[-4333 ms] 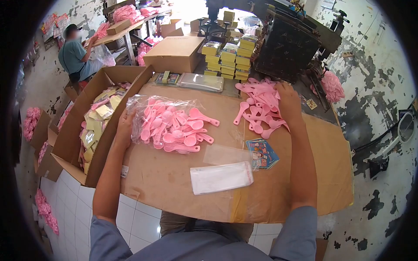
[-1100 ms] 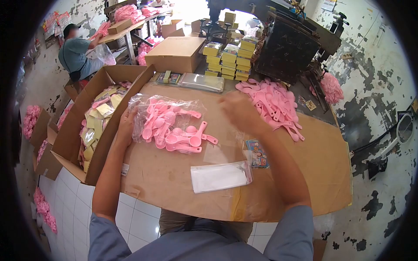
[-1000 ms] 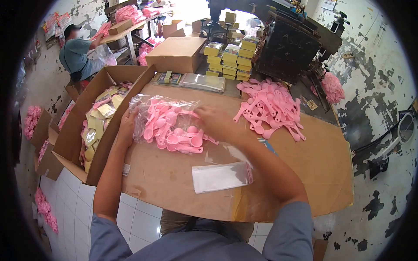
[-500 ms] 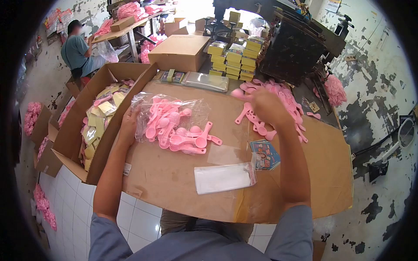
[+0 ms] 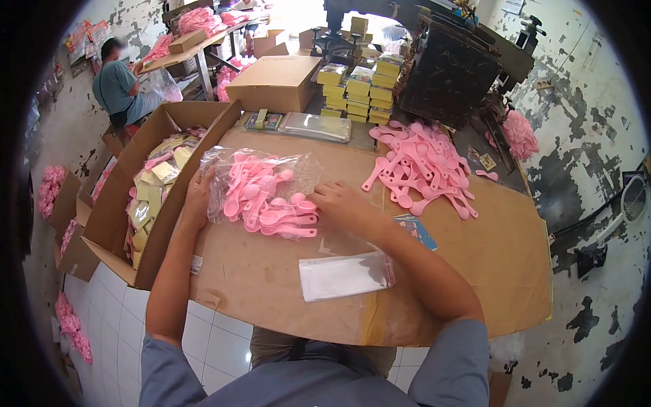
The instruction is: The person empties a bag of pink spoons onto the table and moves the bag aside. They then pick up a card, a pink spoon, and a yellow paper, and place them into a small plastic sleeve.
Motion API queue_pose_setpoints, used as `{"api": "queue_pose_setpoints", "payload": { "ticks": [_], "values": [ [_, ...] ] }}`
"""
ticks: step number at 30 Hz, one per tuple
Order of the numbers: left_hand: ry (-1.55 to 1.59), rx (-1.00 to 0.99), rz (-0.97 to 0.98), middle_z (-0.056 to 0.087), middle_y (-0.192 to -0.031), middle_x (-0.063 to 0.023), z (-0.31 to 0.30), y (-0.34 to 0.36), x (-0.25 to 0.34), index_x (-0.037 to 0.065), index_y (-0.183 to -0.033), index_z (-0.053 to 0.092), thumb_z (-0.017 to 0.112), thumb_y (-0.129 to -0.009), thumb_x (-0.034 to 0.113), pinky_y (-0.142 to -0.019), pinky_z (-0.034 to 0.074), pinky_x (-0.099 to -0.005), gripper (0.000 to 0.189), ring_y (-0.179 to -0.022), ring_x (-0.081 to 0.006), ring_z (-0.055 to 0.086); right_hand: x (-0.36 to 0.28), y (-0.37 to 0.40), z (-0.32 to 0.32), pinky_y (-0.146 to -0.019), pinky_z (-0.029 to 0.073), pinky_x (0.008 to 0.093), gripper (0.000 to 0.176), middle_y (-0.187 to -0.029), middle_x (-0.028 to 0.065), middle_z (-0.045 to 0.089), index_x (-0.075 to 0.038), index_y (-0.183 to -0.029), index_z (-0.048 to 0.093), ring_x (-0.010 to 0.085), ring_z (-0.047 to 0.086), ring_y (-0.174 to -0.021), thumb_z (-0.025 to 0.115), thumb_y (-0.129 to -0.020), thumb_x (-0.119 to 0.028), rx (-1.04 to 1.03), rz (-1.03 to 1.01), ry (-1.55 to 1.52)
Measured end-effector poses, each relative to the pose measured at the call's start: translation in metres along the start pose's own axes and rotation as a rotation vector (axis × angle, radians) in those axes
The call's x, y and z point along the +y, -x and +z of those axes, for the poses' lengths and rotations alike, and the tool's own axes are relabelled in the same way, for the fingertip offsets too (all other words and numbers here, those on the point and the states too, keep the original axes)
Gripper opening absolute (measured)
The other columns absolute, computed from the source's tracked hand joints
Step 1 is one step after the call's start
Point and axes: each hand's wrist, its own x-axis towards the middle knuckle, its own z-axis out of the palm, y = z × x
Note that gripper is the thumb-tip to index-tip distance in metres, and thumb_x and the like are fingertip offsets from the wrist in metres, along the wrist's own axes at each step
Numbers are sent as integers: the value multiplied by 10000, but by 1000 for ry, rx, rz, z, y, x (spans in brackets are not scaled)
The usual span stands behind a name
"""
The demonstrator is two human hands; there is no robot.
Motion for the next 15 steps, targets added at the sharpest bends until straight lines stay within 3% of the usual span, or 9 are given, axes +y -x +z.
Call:
{"api": "queue_pose_setpoints", "payload": {
  "ticks": [3,5,6,8,9,11,13,15],
  "values": [
    [3,11,-4,675,-1225,-60,4,1,3,-11,-1341,587,548,-1072,225,-944,493,-268,361,-1086,-105,627,-7,2,-41,-924,493,429,289,-1099,108,671,-83,-1189,671,281,641,-1061,663,-907,-141,-54,197,-27],
    [-16,28,0,672,-1231,-63,3,1,3,-12,-1342,586,551,-1070,227,-944,494,-270,364,-1088,-109,625,32,17,-61,-903,493,440,323,-1056,122,663,-86,-1208,673,301,643,-1035,666,-888,-131,-16,268,-170],
    [-24,35,1,671,-1234,-65,4,1,2,-12,-1342,585,552,-1069,228,-943,495,-271,365,-1089,-112,625,31,16,-88,-909,488,448,346,-1071,125,663,-81,-1221,671,316,639,-1033,664,-877,-111,-40,505,-336],
    [-9,31,5,669,-1238,-64,4,1,2,-13,-1343,588,555,-1068,233,-947,490,-269,370,-1092,-115,622,45,29,-111,-912,482,458,400,-1121,135,656,-82,-1255,662,338,628,-1040,662,-855,-73,63,688,-139],
    [-2,27,9,668,-1240,-64,4,0,2,-13,-1343,589,557,-1068,235,-948,488,-268,372,-1094,-116,620,69,44,-101,-909,482,461,433,-1157,141,650,-87,-1276,656,346,621,-1048,662,-844,-54,188,615,222],
    [-24,29,18,668,-1240,-61,0,-3,-3,-13,-1346,591,555,-1069,238,-953,482,-266,376,-1093,-114,618,79,52,-94,-889,512,450,495,-1192,156,633,15,-1235,636,314,625,-1110,771,-807,-194,344,477,645],
    [-33,37,20,668,-1243,-59,1,-3,-4,-12,-1351,593,552,-1070,239,-957,477,-263,379,-1093,-111,616,50,34,-66,-989,486,438,572,-1346,185,573,-137,-1403,583,376,570,-1203,694,-848,-50,177,340,-17],
    [-34,48,12,668,-1248,-58,5,0,0,-11,-1356,594,549,-1072,239,-961,473,-259,381,-1093,-106,614,9,14,-47,-1039,475,428,554,-1362,163,573,-134,-1397,591,367,571,-1227,700,-858,-64,22,174,-176]
  ]
}}
